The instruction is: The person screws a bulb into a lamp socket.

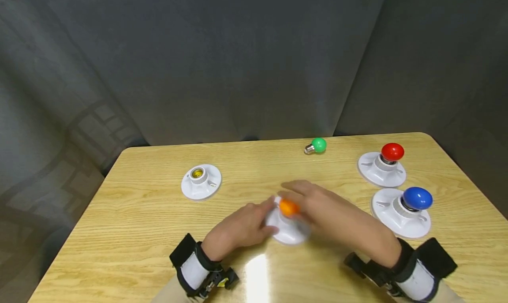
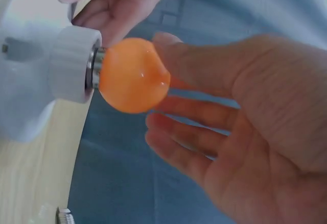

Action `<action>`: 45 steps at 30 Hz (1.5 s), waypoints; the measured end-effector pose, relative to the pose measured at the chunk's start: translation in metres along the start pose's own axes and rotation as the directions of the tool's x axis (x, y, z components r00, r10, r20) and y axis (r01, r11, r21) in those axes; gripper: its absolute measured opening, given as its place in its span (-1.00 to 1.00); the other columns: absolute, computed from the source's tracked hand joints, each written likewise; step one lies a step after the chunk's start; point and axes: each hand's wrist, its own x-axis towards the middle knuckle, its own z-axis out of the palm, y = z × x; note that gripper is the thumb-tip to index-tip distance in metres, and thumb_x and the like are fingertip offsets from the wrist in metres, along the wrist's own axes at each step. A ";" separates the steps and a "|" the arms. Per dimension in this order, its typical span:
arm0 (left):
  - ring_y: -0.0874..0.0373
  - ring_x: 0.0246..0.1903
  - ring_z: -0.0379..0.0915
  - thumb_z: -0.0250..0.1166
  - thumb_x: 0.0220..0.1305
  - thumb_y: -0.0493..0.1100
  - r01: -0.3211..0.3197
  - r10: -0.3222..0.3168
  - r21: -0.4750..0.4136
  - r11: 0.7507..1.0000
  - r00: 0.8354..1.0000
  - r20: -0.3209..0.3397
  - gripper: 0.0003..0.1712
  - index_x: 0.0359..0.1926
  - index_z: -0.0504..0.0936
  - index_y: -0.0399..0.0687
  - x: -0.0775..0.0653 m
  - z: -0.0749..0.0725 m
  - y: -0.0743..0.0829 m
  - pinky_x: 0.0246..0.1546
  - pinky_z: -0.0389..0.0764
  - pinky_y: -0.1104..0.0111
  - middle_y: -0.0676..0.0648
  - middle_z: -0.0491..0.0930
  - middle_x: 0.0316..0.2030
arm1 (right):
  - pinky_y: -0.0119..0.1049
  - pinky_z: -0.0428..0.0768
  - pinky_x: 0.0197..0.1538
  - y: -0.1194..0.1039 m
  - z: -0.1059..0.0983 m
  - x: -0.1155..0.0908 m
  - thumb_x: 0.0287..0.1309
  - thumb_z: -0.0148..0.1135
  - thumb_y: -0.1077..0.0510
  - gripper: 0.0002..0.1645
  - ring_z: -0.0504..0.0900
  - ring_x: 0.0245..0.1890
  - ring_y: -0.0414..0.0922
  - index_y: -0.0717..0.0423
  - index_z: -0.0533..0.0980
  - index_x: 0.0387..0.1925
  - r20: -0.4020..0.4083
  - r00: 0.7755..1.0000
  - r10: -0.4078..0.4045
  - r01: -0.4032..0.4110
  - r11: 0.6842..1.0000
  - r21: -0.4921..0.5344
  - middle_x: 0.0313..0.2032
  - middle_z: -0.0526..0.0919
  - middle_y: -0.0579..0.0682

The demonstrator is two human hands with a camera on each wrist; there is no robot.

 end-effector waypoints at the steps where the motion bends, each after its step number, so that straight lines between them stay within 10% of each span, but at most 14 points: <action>1: 0.20 -0.40 0.55 0.30 0.27 -0.04 -0.003 0.003 -0.003 1.000 1.000 -0.002 -0.32 0.32 0.27 -0.10 0.000 0.000 0.000 -0.41 0.68 0.30 -0.11 0.67 -0.32 | 0.06 0.61 0.13 0.000 0.001 0.000 -0.05 0.38 0.41 -0.36 0.49 0.16 0.10 0.19 0.51 0.17 0.026 1.000 -0.015 0.015 1.000 0.008 0.19 0.52 0.23; 24: 0.18 -0.29 0.58 0.28 0.29 0.00 0.021 -0.021 0.000 1.000 1.000 0.023 -0.15 0.45 0.11 -0.23 0.000 -0.001 0.000 -0.22 0.72 0.23 -0.21 0.70 -0.18 | 0.00 0.69 0.03 -0.002 -0.002 -0.002 -0.29 0.30 0.56 -0.24 0.53 0.08 0.04 0.20 0.52 0.11 0.112 0.993 -0.019 0.011 0.998 0.069 0.11 0.56 0.15; 45: 0.17 -0.28 0.57 0.27 0.30 0.00 0.028 -0.028 0.002 1.000 0.999 0.024 -0.16 0.44 0.13 -0.23 -0.001 0.000 0.000 -0.24 0.72 0.24 -0.20 0.68 -0.16 | -0.08 0.73 -0.05 0.000 0.002 0.000 -0.03 0.37 0.38 -0.50 0.57 -0.04 0.01 0.26 0.57 0.04 0.077 0.996 -0.048 0.049 0.999 -0.019 -0.02 0.60 0.18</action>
